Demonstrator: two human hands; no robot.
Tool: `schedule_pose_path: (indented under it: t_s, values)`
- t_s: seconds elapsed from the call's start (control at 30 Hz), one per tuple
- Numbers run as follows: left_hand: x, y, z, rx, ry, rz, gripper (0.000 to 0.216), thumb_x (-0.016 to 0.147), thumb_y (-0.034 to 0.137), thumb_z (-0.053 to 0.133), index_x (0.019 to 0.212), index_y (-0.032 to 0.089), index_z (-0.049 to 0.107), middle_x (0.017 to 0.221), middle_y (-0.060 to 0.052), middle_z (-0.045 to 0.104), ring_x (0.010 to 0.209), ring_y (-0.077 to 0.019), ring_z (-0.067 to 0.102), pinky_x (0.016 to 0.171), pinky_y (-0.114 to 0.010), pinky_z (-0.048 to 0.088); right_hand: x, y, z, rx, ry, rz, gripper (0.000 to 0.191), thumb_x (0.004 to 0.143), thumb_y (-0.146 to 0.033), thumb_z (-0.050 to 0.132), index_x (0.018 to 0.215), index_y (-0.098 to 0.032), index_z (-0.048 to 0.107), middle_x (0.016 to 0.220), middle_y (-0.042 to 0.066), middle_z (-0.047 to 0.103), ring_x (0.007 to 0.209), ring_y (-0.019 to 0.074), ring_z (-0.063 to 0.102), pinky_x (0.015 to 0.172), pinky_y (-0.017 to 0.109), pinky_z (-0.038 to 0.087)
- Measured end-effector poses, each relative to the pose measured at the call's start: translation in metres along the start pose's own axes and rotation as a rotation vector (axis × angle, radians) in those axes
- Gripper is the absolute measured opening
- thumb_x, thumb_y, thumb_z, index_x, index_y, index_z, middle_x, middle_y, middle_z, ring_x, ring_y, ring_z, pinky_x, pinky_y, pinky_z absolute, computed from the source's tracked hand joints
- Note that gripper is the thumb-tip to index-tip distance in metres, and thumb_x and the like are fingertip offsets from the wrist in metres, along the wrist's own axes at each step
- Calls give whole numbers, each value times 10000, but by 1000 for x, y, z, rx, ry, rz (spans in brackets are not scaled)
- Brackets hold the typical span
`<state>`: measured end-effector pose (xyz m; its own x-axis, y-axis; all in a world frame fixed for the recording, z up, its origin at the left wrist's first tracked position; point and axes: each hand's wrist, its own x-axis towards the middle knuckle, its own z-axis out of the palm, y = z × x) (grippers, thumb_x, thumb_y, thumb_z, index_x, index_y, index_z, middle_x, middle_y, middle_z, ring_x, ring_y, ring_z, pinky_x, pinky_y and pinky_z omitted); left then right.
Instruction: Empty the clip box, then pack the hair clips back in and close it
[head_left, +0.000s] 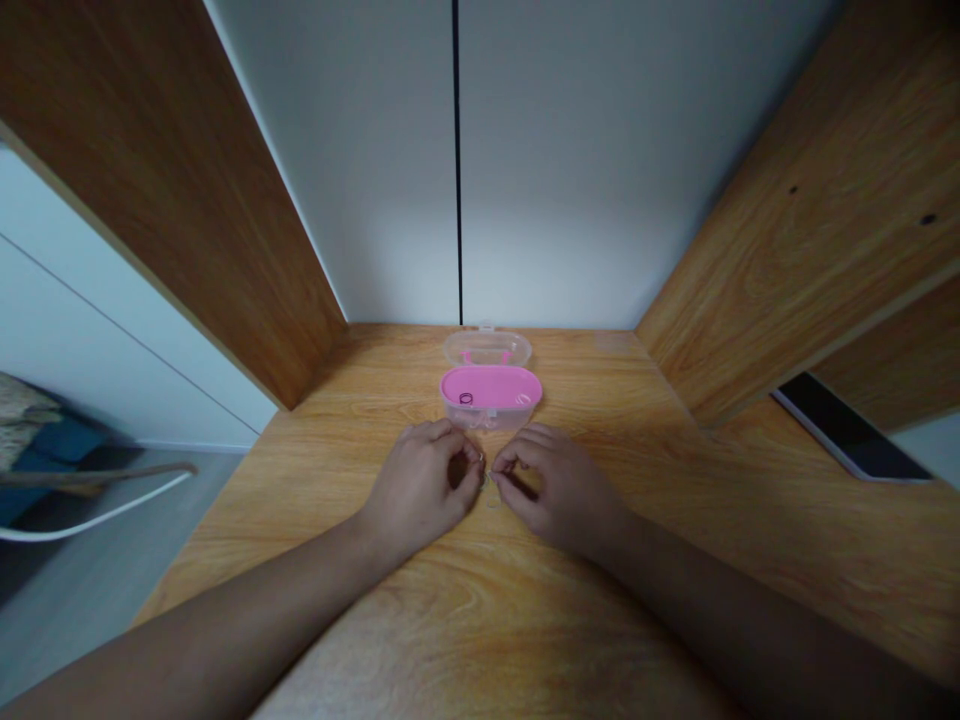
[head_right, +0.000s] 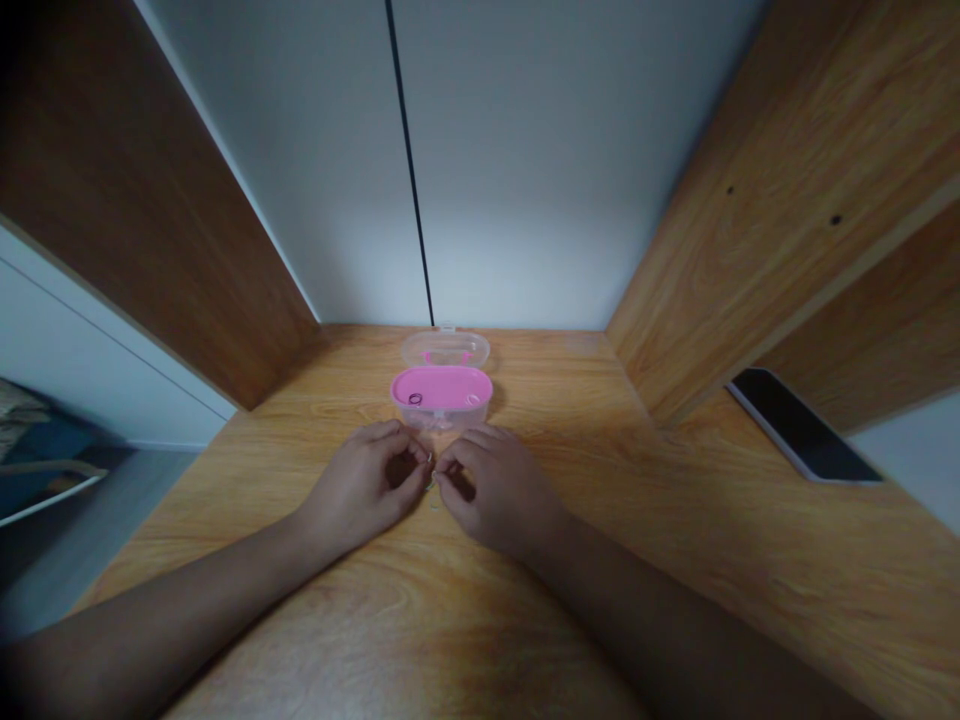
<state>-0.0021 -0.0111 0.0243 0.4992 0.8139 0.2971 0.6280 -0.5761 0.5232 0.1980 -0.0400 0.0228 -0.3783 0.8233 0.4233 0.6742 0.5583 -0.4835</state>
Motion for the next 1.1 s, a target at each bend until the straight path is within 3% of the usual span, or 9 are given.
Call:
schedule_pose_path:
  t_s: [0.17, 0.43, 0.73, 0.93, 1.1]
  values:
    - [-1, 1, -1, -97, 56, 55, 56, 884, 225, 625, 850, 206, 666, 897, -46, 723, 872, -217, 661, 793, -356, 499, 2, 2, -3, 51, 96, 11, 49, 895, -193, 683, 851, -213, 686, 822, 15, 723, 794, 173, 659, 756, 317, 501]
    - [-1, 4, -3, -208, 146, 73, 82, 918, 274, 644, 900, 219, 701, 866, -25, 743, 844, -192, 667, 812, -343, 495, 3, 1, -5, 95, 230, -47, 107, 889, -151, 676, 921, -236, 732, 901, 31, 779, 848, 178, 724, 787, 324, 568]
    - [-1, 3, -4, -279, 105, 138, 95, 943, 256, 633, 949, 221, 721, 936, -30, 766, 884, -184, 671, 837, -350, 481, 3, 2, -6, 124, 298, -89, 77, 891, -192, 701, 949, -233, 730, 879, 28, 777, 794, 163, 722, 775, 309, 587]
    - [-1, 3, -4, -309, 122, 145, 84, 936, 238, 626, 910, 207, 700, 879, -35, 747, 841, -182, 656, 798, -339, 483, 3, 0, -5, 149, 321, -201, 157, 901, -138, 670, 987, -251, 737, 920, 25, 775, 852, 153, 730, 785, 294, 599]
    - [-1, 4, -4, -356, 148, 131, 118, 935, 236, 605, 875, 196, 698, 793, -37, 715, 759, -170, 628, 742, -322, 485, 3, -5, -4, 173, 333, -200, 204, 884, -141, 673, 1027, -270, 740, 959, 35, 757, 887, 155, 731, 778, 283, 612]
